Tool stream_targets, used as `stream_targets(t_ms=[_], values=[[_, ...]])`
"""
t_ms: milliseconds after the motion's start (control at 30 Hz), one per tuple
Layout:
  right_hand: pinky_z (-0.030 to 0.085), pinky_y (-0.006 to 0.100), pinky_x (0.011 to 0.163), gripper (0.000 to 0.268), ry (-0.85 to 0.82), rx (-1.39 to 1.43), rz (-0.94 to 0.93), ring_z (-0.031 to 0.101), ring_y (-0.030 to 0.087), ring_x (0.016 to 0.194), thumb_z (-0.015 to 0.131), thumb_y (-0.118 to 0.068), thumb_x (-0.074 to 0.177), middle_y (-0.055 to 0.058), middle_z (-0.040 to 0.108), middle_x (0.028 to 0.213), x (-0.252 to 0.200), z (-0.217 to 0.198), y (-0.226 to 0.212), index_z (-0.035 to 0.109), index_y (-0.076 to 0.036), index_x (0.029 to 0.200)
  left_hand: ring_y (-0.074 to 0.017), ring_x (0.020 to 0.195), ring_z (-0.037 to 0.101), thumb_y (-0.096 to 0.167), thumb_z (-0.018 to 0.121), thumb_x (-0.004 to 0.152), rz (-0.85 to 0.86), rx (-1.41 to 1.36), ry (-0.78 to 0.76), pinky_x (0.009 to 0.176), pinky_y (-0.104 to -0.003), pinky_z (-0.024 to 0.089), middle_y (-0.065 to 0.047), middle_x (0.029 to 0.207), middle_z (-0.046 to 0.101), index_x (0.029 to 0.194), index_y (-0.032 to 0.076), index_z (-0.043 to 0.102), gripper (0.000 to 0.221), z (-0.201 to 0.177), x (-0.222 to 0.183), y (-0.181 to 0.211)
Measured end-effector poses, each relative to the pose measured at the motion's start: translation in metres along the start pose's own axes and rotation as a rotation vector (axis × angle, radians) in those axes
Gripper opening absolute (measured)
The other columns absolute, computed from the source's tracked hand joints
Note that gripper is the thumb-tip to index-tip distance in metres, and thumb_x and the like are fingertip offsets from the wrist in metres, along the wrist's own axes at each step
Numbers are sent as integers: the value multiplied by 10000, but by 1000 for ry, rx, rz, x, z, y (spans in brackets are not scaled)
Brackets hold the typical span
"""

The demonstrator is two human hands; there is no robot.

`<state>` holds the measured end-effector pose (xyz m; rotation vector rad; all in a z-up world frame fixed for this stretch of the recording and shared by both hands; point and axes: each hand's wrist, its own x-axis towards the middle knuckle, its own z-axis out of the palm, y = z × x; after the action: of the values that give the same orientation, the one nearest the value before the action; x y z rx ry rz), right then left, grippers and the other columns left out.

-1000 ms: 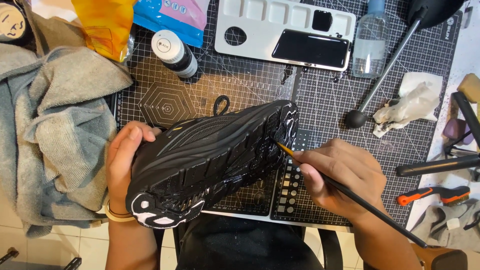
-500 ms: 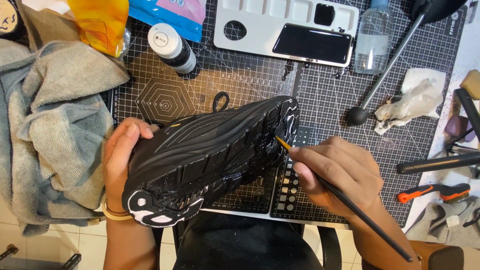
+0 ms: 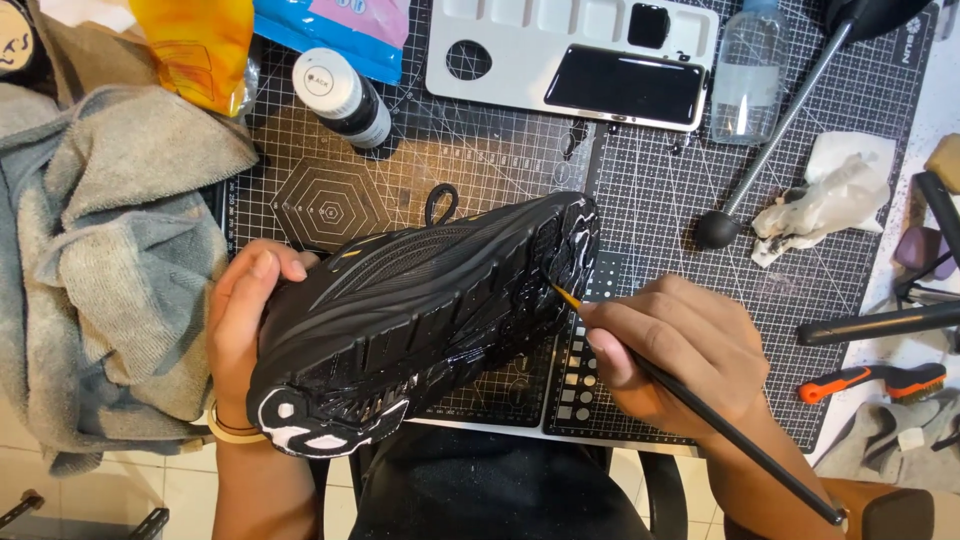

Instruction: Applying black paint to the sole of a sneaker using a paintbrush at a workbench.

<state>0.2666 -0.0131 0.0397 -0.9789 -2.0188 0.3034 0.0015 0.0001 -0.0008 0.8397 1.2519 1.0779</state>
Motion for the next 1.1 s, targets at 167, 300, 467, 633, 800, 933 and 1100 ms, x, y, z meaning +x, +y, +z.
stream_targets(t_ms=[167,300,467,633,800,933,1100], values=[[429,293,388,177,8,9,-1,433,220,370,510,-81,805,115,586,577,1,0,1,632,24,731,-65,535,430,207,382,905,11,-12,-16,530,-177,351,-77,672,516,771,53,449,215,0,0,1],[429,301,394,167,22,0,6,438,220,381,518,-77,814,123,596,598,1,1,1,635,32,763,-62,520,440,212,382,909,8,-11,-15,525,-170,360,-75,664,526,775,53,453,220,0,0,0],[433,292,409,163,26,-10,15,441,213,392,523,-90,814,106,603,612,-1,0,-1,641,13,768,-58,518,430,202,369,922,20,-13,-21,520,-169,353,-70,658,510,772,58,443,221,2,0,2],[350,252,406,245,-30,-136,75,465,142,436,439,-145,857,86,571,588,-6,-11,-9,611,4,767,-144,786,512,197,362,952,167,150,30,748,-260,396,-51,795,520,783,63,503,258,-10,3,-10],[392,301,521,299,182,-78,151,527,236,533,386,-116,894,189,584,660,-28,-9,1,556,91,763,-135,683,586,264,458,878,-39,-247,85,592,-206,449,-81,774,609,820,49,574,252,-13,3,-12],[379,316,620,331,335,-45,323,492,261,634,378,-137,1004,252,555,796,-41,-10,8,509,155,918,-210,917,591,305,619,811,51,-566,-297,796,-293,488,-131,1031,590,1131,-16,486,473,-26,0,-18],[403,311,639,151,401,-70,408,511,255,721,434,-16,1097,230,491,909,-32,-26,37,471,123,1050,-218,966,591,379,775,732,157,-586,-378,852,-312,488,-137,1082,578,1227,-6,389,737,-22,-9,-10]])
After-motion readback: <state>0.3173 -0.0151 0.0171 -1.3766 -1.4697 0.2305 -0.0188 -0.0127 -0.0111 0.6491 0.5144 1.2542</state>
